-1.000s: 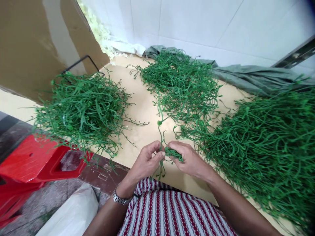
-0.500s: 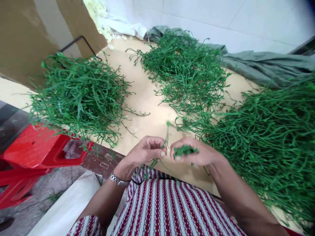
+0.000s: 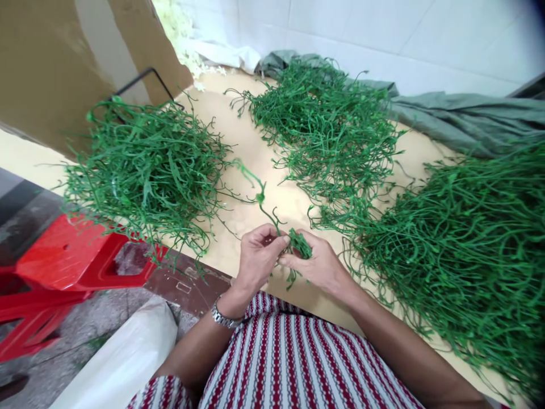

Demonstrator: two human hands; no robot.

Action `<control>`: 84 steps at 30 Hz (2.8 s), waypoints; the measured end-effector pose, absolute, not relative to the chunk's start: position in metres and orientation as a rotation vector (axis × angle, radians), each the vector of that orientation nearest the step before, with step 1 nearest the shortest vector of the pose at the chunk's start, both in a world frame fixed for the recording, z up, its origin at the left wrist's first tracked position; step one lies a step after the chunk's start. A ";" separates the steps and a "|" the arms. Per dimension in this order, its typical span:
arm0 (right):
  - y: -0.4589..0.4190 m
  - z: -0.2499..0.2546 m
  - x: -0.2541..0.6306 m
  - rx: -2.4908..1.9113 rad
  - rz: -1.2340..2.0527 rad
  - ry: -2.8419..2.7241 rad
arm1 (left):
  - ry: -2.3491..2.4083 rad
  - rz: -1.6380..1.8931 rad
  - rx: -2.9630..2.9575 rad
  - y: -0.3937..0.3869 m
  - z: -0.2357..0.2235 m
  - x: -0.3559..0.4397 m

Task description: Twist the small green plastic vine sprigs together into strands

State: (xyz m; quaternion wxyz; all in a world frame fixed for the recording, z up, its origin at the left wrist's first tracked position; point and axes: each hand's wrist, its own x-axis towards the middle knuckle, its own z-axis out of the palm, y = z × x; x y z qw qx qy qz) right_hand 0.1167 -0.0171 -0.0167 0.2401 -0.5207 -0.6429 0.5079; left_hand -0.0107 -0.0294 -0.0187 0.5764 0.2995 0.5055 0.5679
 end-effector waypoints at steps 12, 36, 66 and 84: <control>-0.012 -0.008 0.126 -1.231 1.721 -1.726 | 1.144 1.264 0.794 -0.030 -0.018 -0.016; -0.011 -0.014 0.131 -0.889 1.832 -1.665 | 0.746 1.173 0.331 -0.027 -0.008 -0.017; -0.013 -0.015 0.114 -1.088 1.634 -1.409 | 0.881 1.661 0.558 -0.004 -0.004 -0.005; -0.002 -0.017 0.109 -1.110 1.160 -1.656 | 0.790 1.657 0.588 -0.010 0.004 -0.001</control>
